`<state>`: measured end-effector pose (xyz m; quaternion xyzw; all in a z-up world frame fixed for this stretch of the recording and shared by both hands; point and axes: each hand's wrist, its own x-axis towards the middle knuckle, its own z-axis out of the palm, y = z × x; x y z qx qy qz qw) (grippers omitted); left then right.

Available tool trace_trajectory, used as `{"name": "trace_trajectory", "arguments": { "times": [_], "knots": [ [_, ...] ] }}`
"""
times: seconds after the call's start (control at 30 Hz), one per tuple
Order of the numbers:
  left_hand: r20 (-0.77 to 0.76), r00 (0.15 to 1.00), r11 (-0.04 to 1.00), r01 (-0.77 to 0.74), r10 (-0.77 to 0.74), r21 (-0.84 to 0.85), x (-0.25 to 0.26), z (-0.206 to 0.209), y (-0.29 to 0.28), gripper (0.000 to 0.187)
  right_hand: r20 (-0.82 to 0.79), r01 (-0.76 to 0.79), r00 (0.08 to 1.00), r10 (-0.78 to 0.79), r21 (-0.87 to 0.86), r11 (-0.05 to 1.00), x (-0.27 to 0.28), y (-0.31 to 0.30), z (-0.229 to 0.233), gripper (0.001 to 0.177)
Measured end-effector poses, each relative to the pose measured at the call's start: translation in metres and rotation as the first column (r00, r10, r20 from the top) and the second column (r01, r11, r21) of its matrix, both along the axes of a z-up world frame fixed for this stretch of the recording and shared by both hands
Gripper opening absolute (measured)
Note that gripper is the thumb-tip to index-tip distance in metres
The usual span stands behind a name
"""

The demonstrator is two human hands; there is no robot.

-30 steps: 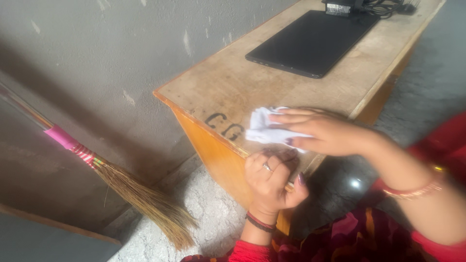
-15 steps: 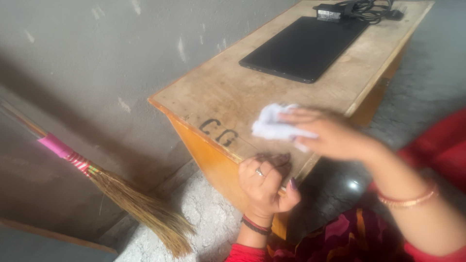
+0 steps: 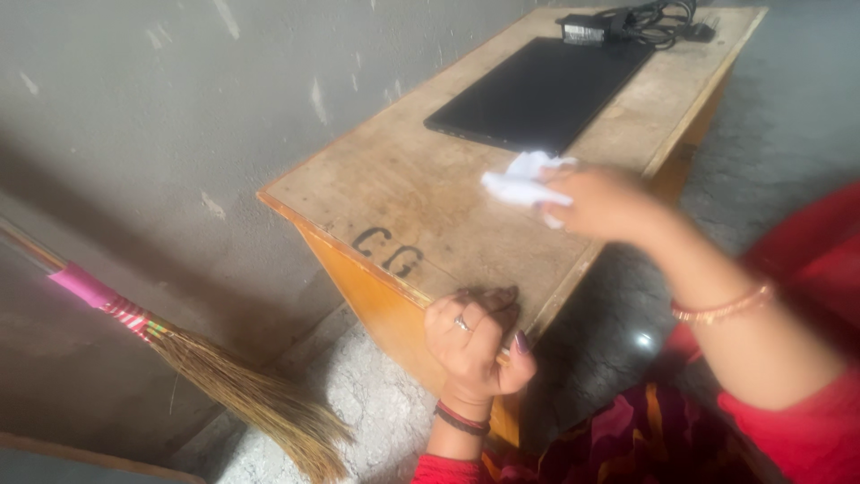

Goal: The person wipes a red plastic chair with a white cloth, focusing on the legs and seat. They then move to a wooden table, wiping the surface and a black laptop placed on it. The person returns to the chair to wipe the seat and backrest before finishing by wiping the laptop again.

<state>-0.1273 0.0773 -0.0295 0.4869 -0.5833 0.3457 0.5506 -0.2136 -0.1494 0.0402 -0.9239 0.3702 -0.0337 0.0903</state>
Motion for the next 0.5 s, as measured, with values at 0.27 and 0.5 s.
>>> {"name": "trace_trajectory", "arguments": {
  "times": [0.27, 0.5],
  "knots": [
    [0.003, 0.999, 0.999, -0.041, 0.041, 0.019, -0.001, -0.004, 0.001, 0.017, 0.147, -0.656, 0.752, 0.643, 0.078, 0.750, 0.036, 0.051, -0.005, 0.056],
    [-0.006, 1.000, 1.000, -0.023, 0.023, 0.000, -0.002, -0.002, 0.002, 0.016, 0.039, -0.305, 0.951, 0.307, -0.046, 0.951, 0.074, -0.002, 0.012, 0.047]
  ]
}}
